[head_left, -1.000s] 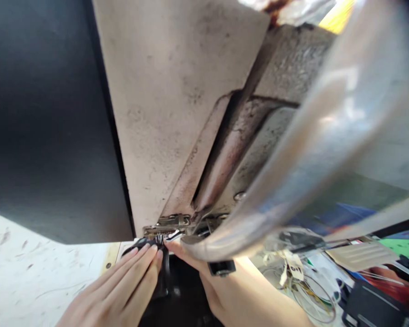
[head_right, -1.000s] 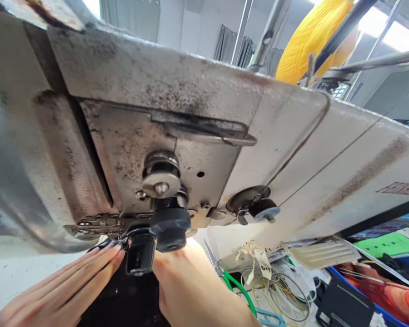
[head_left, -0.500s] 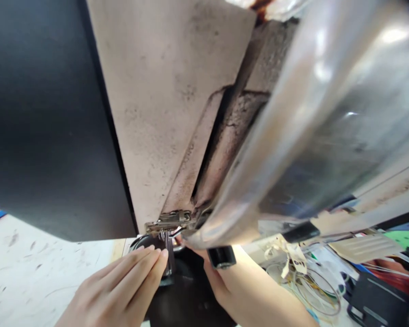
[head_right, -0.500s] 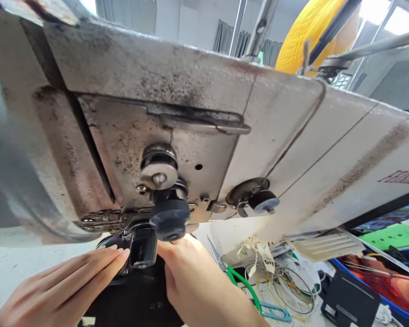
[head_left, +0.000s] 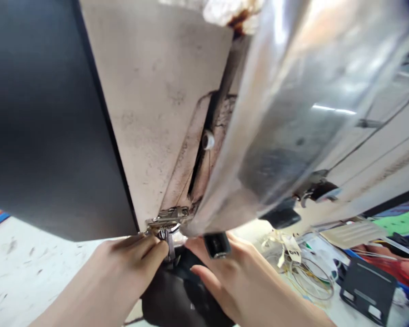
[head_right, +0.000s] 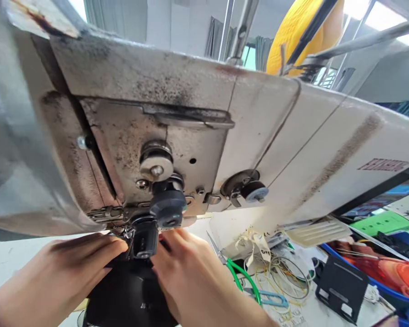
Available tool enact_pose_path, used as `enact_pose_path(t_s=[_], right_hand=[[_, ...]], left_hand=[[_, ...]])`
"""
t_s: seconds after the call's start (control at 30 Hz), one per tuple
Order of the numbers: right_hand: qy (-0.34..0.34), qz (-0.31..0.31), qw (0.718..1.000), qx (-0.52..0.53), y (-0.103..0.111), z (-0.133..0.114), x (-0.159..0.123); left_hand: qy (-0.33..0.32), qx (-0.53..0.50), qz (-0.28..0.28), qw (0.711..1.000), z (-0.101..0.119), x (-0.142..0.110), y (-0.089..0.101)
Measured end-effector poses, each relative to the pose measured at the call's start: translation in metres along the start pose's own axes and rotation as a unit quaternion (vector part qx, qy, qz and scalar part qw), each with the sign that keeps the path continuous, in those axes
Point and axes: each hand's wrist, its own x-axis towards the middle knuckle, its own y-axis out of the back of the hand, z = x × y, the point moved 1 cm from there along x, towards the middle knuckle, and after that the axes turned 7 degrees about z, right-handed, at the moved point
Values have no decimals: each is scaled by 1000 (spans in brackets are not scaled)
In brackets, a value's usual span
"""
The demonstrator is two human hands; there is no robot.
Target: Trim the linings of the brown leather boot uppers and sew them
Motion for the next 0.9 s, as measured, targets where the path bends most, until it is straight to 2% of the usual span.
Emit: enact_pose_path(t_s=[0.1,0.23,0.37,0.5,0.57,0.67,0.9], right_hand=[[75,-56,996,11,5,-4,28],[143,-51,988,-28,-6,-6,37],[157,16,987,-16,-13,-8,24],[161,93,982,16,-17,-9,8],[164,137,977,7,-19,-10,3],[151,191,970,-2,-22,-12,0],[142,230,963,23,-32,-14,1]], left_hand=[[40,-80,65,994,-6,-2,-1],[55,-105,121,986,-7,-16,-7],[44,-127,144,981,-5,-32,-14],[-33,-73,168,982,-4,-41,-12],[-60,-36,158,985,-3,-42,-8],[-58,-17,136,989,1,-39,-2],[-59,-25,131,989,0,-44,-11]])
